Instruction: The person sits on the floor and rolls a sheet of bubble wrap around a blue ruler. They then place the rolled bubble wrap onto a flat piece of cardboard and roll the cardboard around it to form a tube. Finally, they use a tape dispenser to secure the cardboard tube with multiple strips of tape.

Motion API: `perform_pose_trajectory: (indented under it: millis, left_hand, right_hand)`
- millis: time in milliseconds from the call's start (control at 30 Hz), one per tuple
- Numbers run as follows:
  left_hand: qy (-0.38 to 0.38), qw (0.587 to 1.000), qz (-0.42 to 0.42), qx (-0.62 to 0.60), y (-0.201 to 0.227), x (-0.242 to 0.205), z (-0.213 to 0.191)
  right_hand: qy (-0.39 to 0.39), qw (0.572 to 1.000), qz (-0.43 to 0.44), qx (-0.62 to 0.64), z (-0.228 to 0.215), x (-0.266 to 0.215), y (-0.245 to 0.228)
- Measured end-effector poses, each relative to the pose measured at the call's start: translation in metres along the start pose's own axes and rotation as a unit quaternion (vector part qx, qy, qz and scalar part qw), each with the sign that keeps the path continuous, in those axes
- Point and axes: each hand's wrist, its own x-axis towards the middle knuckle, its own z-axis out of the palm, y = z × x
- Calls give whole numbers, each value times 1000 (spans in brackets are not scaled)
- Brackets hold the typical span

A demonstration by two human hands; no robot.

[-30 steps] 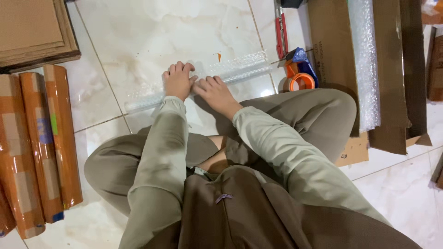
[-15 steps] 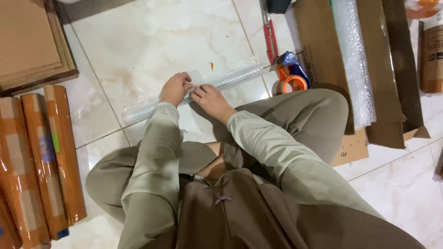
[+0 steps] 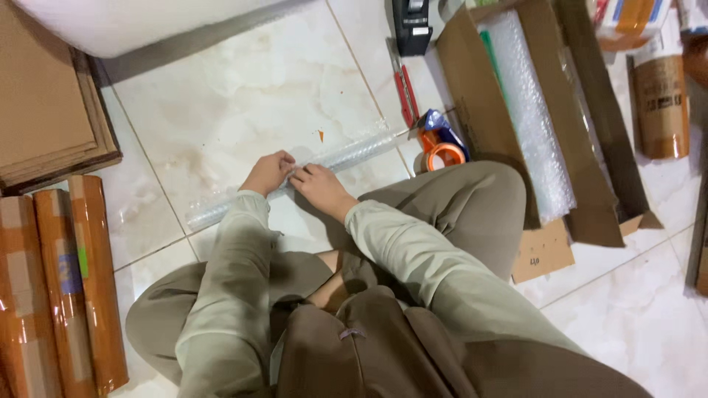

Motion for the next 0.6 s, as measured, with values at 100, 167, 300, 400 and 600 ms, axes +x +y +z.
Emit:
perform_pose_trajectory:
  millis: [100, 167, 300, 400, 600]
  left_hand:
    - [-30, 997, -31, 66, 12, -4, -10]
    - [-1, 998, -22, 66, 9, 1, -9]
    - [28, 998, 2, 52, 4, 11, -4]
    - [46, 994, -23, 98, 13, 4, -9]
    - [63, 989, -48, 123, 46, -29, -23]
  right_hand:
    - [-6, 1000, -4, -5, 7, -1, 0]
    - [3, 1000, -8, -16, 19, -5, 1]
    - [4, 1000, -7, -24, 23, -6, 4]
    - [-2, 1000, -1, -19, 32, -9, 5]
    - [-15, 1000, -10, -19, 24, -8, 3]
